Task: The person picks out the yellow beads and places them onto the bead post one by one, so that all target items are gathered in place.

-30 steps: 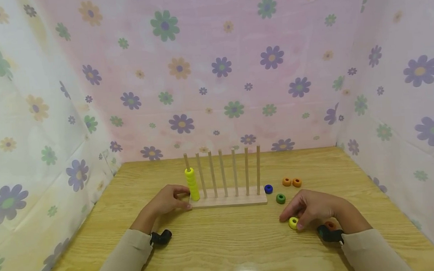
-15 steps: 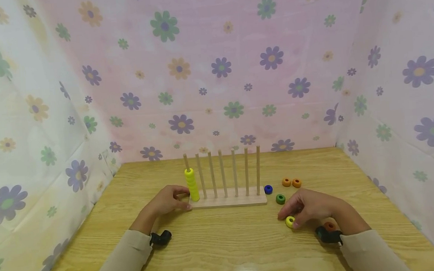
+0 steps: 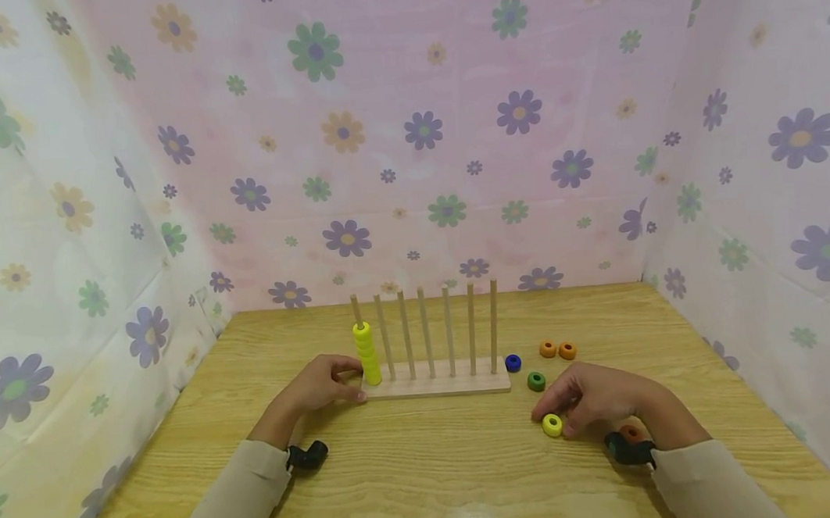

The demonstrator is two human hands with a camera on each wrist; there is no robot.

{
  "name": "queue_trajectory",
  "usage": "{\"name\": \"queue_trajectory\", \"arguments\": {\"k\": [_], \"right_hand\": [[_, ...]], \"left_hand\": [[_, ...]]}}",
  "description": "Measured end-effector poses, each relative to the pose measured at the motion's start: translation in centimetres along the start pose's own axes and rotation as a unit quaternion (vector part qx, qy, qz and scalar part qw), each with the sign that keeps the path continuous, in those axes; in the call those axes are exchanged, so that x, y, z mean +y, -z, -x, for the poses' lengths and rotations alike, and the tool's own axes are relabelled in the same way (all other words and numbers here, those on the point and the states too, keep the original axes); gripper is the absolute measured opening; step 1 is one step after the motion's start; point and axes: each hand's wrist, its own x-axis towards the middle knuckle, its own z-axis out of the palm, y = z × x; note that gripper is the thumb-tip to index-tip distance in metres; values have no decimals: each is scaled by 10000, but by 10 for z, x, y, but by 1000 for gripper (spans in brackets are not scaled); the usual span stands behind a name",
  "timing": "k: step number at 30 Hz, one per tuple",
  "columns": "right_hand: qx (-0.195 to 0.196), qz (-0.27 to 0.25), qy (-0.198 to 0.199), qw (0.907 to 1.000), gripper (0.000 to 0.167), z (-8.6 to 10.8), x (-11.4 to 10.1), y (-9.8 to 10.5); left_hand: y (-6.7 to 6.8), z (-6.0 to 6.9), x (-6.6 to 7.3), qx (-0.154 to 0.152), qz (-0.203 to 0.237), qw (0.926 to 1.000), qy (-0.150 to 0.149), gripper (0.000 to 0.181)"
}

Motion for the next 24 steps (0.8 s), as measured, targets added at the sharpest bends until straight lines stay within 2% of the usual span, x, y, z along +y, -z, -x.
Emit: {"name": "queue_trajectory", "arguments": {"k": [13, 24], "right_hand": [[217, 788, 36, 9967, 33, -4, -11, -7], [332, 855, -262, 9954, 28, -8, -22, -11]], "left_hand": [[-1, 0, 0, -39, 16, 10000, -25, 50], [0, 0, 0, -24, 13, 10000, 3, 51]]}}
